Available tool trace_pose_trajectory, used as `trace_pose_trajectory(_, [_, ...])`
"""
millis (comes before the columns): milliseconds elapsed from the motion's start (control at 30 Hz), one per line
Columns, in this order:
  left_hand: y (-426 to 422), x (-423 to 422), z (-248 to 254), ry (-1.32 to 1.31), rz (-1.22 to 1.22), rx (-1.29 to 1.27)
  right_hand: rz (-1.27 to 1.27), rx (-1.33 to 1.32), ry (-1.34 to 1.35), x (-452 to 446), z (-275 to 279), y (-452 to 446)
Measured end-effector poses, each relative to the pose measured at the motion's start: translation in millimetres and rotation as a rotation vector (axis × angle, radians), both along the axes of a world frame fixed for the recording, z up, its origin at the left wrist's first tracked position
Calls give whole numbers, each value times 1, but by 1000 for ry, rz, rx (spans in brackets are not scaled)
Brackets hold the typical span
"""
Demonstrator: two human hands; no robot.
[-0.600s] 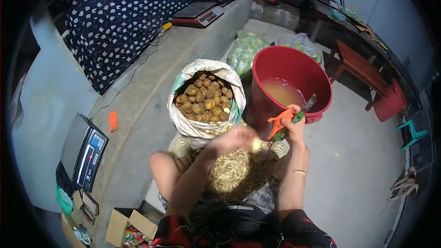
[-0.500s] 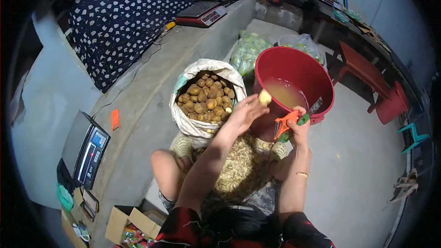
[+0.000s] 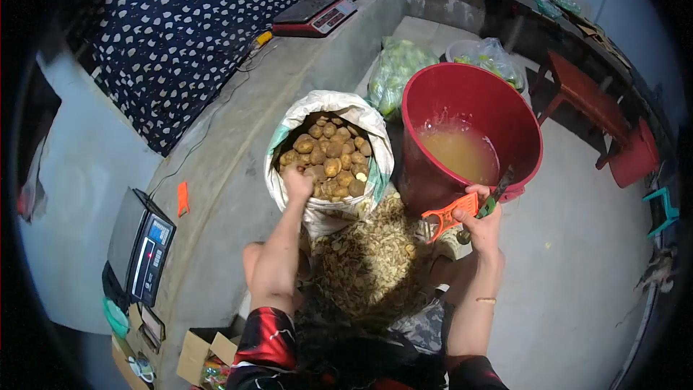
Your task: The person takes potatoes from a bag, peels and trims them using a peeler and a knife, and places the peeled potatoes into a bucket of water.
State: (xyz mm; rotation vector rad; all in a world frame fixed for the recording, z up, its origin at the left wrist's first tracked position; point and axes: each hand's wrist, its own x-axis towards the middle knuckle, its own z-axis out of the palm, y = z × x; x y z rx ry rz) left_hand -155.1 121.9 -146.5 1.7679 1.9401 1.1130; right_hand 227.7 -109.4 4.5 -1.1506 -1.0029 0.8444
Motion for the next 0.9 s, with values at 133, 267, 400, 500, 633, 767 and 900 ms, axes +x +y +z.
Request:
trace_pose_trajectory(133, [14,-53,13,221,-132,-14,49,-56,-65,-9,2,8])
trace_pose_trajectory(267, [40,-101,-1,187,-124,-139,54,-127,-129,-14,0,19])
trace_pose_trajectory(400, [42,-86,23,456,9,-182,25,-184,-170,-19,5,28])
trace_pose_trajectory(500, [52,-78,17,610,-94,-240,14,-209,-191,-19,6,31])
trace_pose_trajectory(633, [73,-83,9,558,-256,-365,39,-214,-95,-22,-9,35])
trace_pose_trajectory(767, [96,-87,-6,615,-201,-602,15,-247,-195,-25,-5,40])
trace_pose_trajectory(900, [114,-97,-19,757,-216,-476,23,-262,-184,-25,-13,44])
